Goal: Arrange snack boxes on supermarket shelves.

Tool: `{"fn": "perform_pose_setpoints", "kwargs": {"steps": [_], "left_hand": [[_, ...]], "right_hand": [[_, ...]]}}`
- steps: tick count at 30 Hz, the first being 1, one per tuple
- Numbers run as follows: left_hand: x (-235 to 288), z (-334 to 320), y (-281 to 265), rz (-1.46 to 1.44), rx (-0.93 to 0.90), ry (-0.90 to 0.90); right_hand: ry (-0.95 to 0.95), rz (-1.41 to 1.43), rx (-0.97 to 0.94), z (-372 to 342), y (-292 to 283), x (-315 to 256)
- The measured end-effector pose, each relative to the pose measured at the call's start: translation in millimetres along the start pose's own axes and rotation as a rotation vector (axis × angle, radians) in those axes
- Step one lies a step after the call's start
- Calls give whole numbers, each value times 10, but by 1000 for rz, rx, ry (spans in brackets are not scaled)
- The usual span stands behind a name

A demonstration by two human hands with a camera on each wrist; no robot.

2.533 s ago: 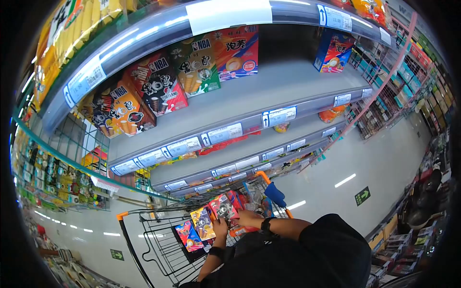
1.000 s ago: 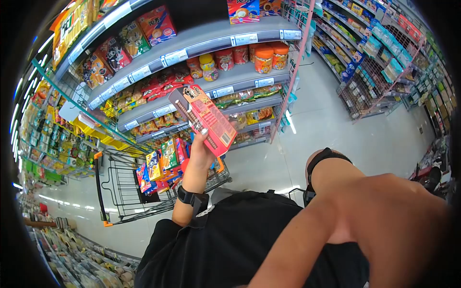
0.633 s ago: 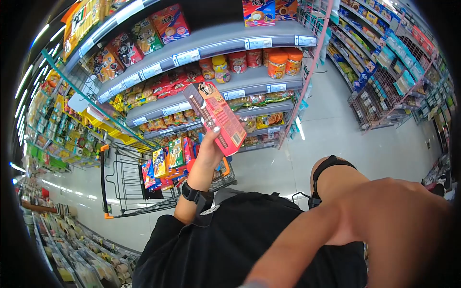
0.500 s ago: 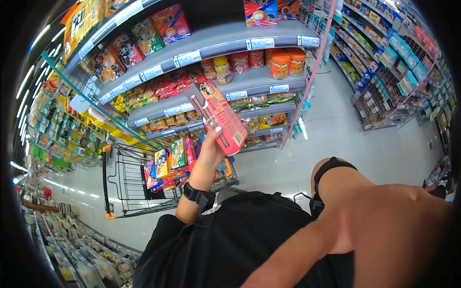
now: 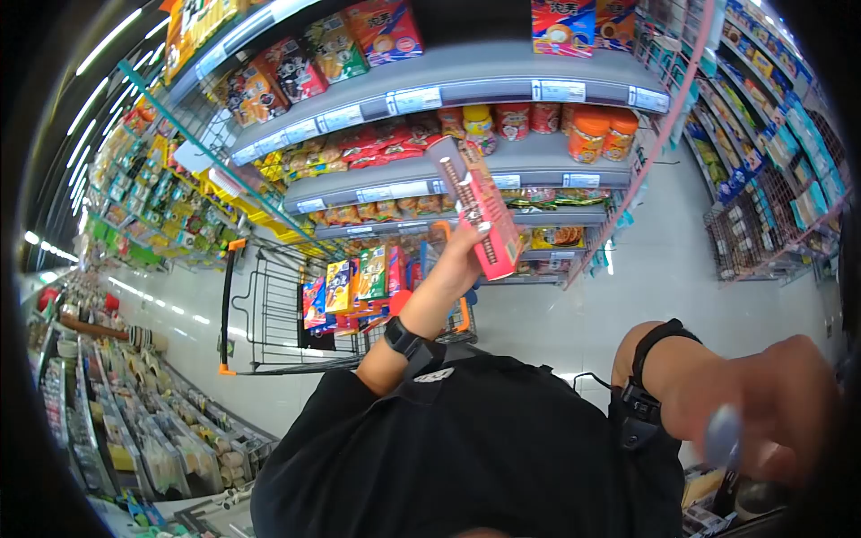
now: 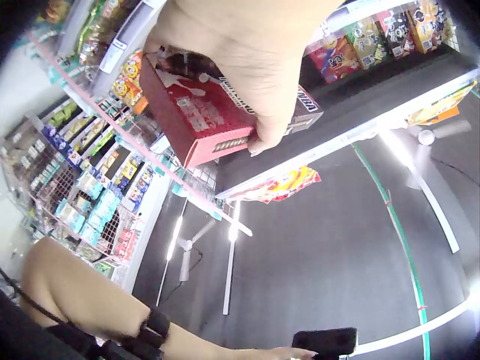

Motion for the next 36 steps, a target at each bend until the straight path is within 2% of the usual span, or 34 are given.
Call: {"fn": "perform_pose_setpoints", "kwargs": {"steps": [14,26,29,30,31,32,33,35,36], "left_hand": [[-98,82,-91,71,75,-23],[-40,46,29,124,85,-15],[13,16,-2,-9,-94,-41],[103,-13,76,-49,-70,-8],[199,-54,143,-92,-44,29],[238,-62,124,-157,-80,19],[274,-81,131,-227,-85,11],[298,-103,146,-327,-107,-13],[315,-126,149,-298,-97,7]], "right_hand": [[-56,68,111,-85,-207,-179],[-88,118,60,-15,-105,-387],[-77,186,-15,1,-23,-327],[-61,243,-59,-41,-7,-234],[-19,341,-101,-85,13,-113],[197,385,-223,-117,27,43],[255,551,-89,-220,-73,237],[363,6,-274,-553,-298,457],[636,-349,-104,-685,-527,610]]}}
Point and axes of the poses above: each hand's wrist, its own z-axis towards the middle knuckle, its own y-axis out of the palm, x = y × z, the point moved 6 cm from there along z, towards the middle knuckle, and after that the axes turned 7 degrees about -y, right-handed, at the moved point
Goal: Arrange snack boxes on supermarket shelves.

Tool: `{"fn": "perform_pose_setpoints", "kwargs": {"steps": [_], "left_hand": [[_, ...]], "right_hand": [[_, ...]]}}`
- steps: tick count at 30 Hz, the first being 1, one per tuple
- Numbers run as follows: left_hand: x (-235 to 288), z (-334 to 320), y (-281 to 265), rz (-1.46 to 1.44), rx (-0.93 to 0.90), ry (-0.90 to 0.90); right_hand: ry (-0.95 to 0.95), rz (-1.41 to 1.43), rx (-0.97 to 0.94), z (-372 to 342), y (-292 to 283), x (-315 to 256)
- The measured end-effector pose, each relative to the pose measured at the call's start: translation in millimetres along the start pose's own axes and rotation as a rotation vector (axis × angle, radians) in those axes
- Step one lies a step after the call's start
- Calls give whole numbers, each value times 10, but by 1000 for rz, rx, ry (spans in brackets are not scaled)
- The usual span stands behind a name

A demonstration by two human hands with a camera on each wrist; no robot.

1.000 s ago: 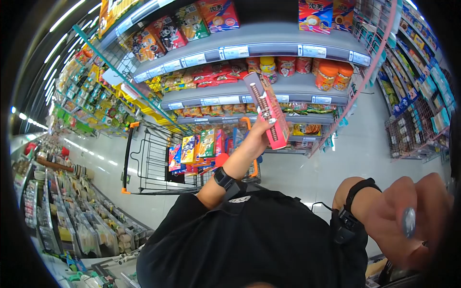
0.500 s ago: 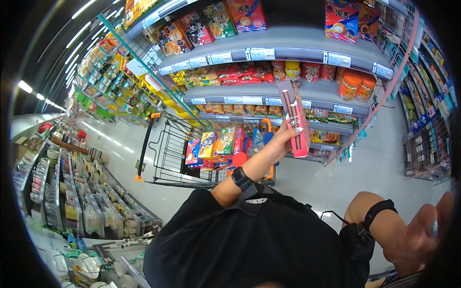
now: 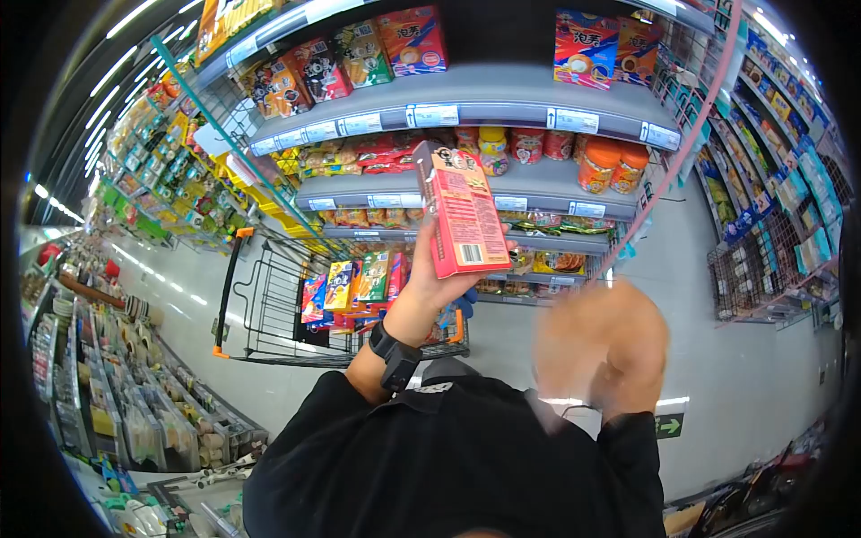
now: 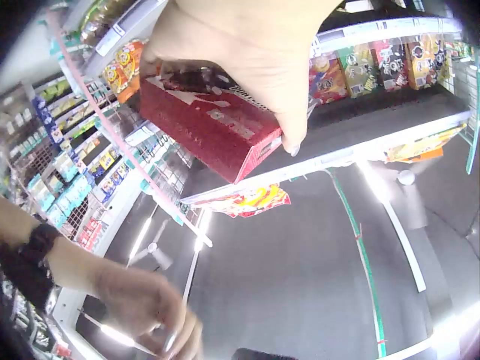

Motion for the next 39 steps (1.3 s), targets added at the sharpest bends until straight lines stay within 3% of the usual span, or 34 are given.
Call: {"fn": "perform_pose_setpoints", "kwargs": {"steps": [1,3,6,9,10,13,16,18,19,21,23,25,26,30,31,36,39], "left_hand": [[8,-31,9,28,8,24],[9,-60,30,141,44,82],[48,-112,-27,364,163,157],[84,-155,-179,583,228,220],[139,-196,-12,627,228,263],[251,-204,-203,994,284,419],[324,-327,-335,971,460,296],[400,-411,-250,1031,538,265],[433,-437,-164,1041,504,329],[507,-478,-265,1014,434,241],[456,-450,-296,682,362,222],[388,-419,-89,595,352,282],[321,-432,-261,665,368,245],[128,-369,-208,455,436,170],[57,-373,-212,400,449,66],[-48,-362,-39,114,365,-42],[-72,-317,-51,-25,196,-67]], "right_hand": [[319,-273,216,-99,-185,228],[463,-531,448,-314,-349,703],[519,-781,505,-331,-217,881],[538,-983,396,-324,-41,1005],[603,-902,402,-388,-25,1103],[719,-707,438,-509,8,1247],[800,-424,548,-699,-32,1450],[602,-253,671,-769,-80,1593],[620,-103,723,-837,-88,1598],[614,211,887,-896,-110,1588],[626,468,1039,-879,-67,1504],[620,695,991,-849,11,1455],[613,809,963,-831,47,1443],[621,1123,1089,-861,181,1448],[638,1119,1118,-870,219,1433],[639,1123,1184,-778,289,1425],[628,1157,1199,-813,311,1450]]}}
Point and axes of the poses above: each hand's wrist, its own z-axis towards the middle knuckle, its own y-axis out of the palm, x = y × z, the point moved 6 cm from there along z, towards the middle knuckle, and after that the axes turned 7 degrees about -y, right-handed, at the moved point
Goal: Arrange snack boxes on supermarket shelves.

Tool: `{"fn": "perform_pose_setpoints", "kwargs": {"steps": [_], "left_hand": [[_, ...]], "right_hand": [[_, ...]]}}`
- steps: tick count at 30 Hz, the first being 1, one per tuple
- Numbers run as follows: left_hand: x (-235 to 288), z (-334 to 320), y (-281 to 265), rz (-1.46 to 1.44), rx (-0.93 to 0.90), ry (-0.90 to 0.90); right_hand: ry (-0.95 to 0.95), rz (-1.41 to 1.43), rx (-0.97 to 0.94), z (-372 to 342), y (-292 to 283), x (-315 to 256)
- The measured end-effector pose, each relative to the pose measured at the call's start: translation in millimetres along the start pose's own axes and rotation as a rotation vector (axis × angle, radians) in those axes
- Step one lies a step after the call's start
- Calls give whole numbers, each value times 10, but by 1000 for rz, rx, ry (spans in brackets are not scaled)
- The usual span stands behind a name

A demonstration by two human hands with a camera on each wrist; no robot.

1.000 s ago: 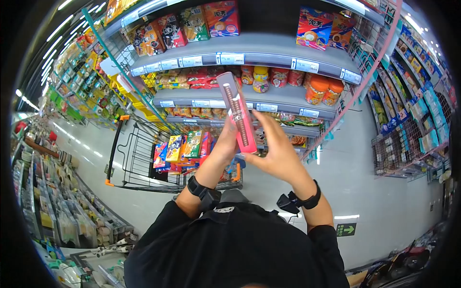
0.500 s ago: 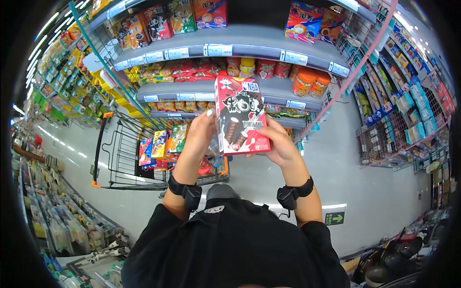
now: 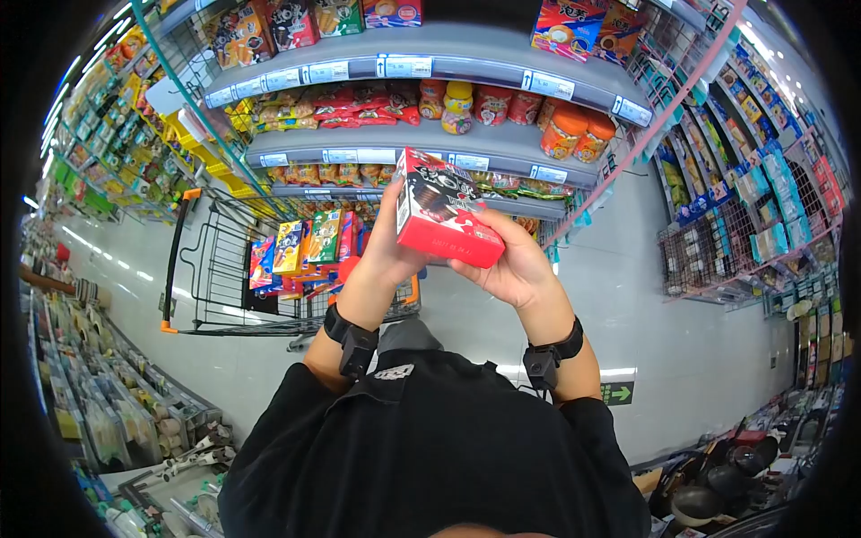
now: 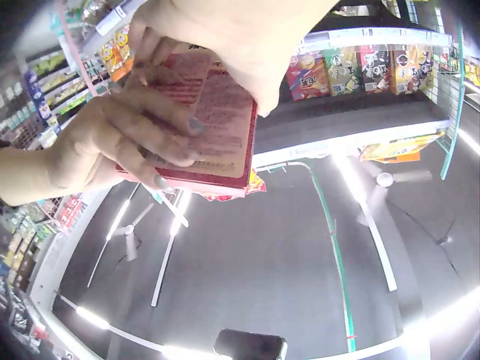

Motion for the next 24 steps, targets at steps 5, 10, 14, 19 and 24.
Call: {"fn": "perform_pose_setpoints", "kwargs": {"steps": [5,10,14,19,24], "left_hand": [[17,-36,-51,-17,116,11],[150,-157,-288,-106,170,56],[260,-225,-451,-85,186,109],[423,-300,-631,-210,147,153],[948,-639,-728,325,388,577]], "right_hand": [[25,78,3,153,-29,85],[86,109,-6,398,-10,275],[137,138,-7,568,-7,384],[191,51,26,761,-70,495],[-548,-718,-157,1076,204,357]]}}
Point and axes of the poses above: each hand's wrist, its own z-axis towards the middle knuckle, its own y-axis out of the palm, x = y × z, the point moved 6 cm from there along z, towards the middle knuckle, and after that the axes turned 7 degrees about -y, right-handed, at the moved point
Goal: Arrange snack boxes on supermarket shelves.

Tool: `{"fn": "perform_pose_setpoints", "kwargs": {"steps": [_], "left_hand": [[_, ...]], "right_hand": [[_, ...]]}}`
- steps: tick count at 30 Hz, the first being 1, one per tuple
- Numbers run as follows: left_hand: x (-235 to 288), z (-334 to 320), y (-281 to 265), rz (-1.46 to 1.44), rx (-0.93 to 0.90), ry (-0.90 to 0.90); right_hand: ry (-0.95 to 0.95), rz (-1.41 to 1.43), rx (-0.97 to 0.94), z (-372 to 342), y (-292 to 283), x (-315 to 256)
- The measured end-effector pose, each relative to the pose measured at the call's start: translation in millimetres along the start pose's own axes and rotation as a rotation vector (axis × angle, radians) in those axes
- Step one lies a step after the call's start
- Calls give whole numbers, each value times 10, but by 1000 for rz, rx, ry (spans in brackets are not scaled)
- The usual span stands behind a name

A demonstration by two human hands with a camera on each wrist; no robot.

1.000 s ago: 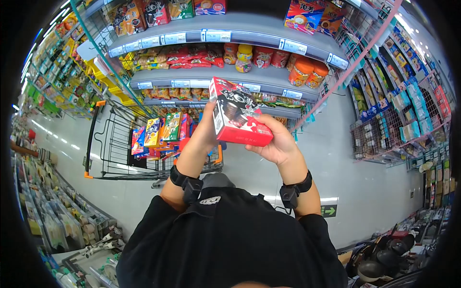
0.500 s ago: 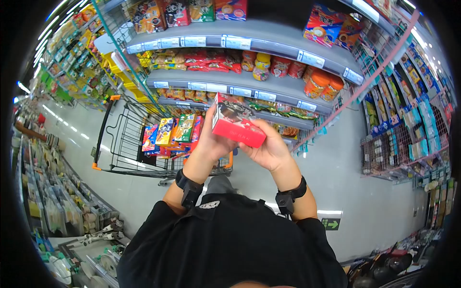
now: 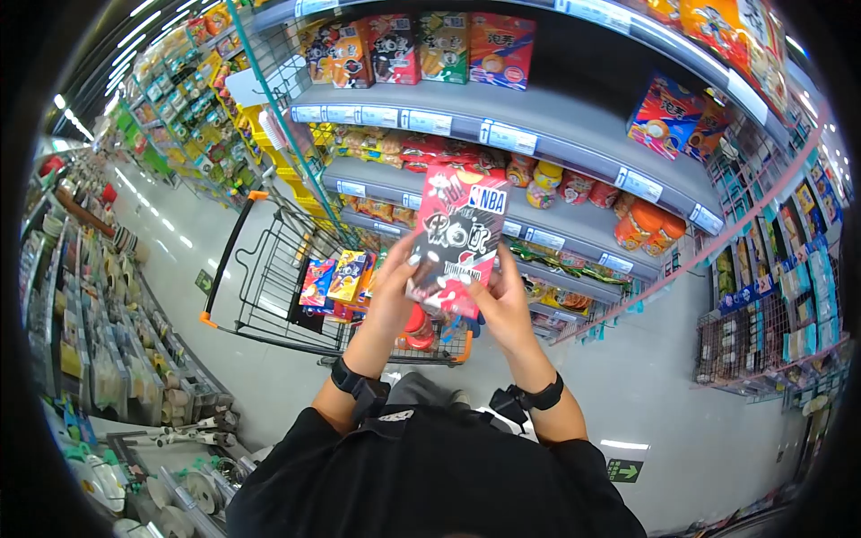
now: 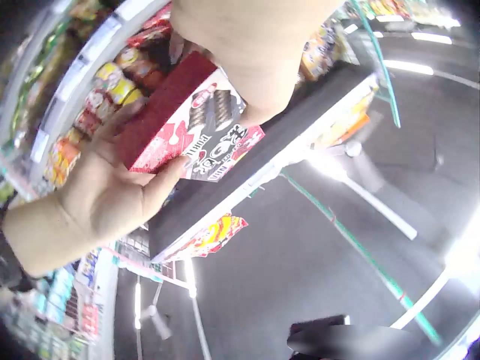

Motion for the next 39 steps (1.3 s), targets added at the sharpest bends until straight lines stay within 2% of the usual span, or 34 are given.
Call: {"fn": "perform_pose_setpoints", "kwargs": {"steps": [2,3,7,10,11,14,15,16,18,19,21,22,24,26,27,30,34,36,39], "left_hand": [[307,65,-56,221,-38,202],[409,50,-61,263,-31,219],[713,187,-224,503,42,343],[888,273,-351,707,91,456],[950,302,-373,782,114,446],[1306,278,-216,1272,176,836],[1348,391,-254,1315,155,881],[1441,511,-232,1363,137,945],[1695,790,-145,1475,91,1077],[1775,974,-163,1578,121,1173],[1963,1362,-201,1499,127,1169],[2051,1506,-221,1459,138,1157],[2167,1755,-257,1504,147,1078],[2221,2013,-299,1545,152,986],[2205,2150,-360,1504,144,1049],[2169,2433,-463,1454,194,1016],[2177,2614,-453,1385,202,940],[2151,2671,-464,1386,216,900],[2085,2724,-486,1417,277,953]], "right_hand": [[-81,-75,-52,159,76,0],[-18,-56,-81,246,148,12],[-36,-115,-25,580,358,227],[-138,-331,-142,819,523,295],[-165,-437,-115,889,511,346],[-599,-1098,-77,1126,620,147],[-836,-1167,-58,1204,833,-132],[-944,-1179,-19,1373,827,-165],[-925,-849,-5,1870,762,-97],[-947,-914,8,2043,817,-95],[-990,-1058,21,2393,901,-153],[-1015,-1243,36,2564,965,-146],[-1005,-1336,106,2797,1035,-131],[-921,-1417,104,3007,1032,-95],[-865,-1460,99,3064,996,-36],[-663,-1554,83,3251,921,131],[-535,-1627,28,3350,876,251],[-517,-1639,41,3360,874,244],[-545,-1622,53,3396,850,289]]}}
Point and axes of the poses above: each hand's wrist, its own z-axis towards the middle knuckle, its own y-axis out of the palm, x = y × z, the point moved 6 cm from there along z, towards the middle knuckle, and after that the axes turned 7 degrees about -y, right-handed, at the moved point
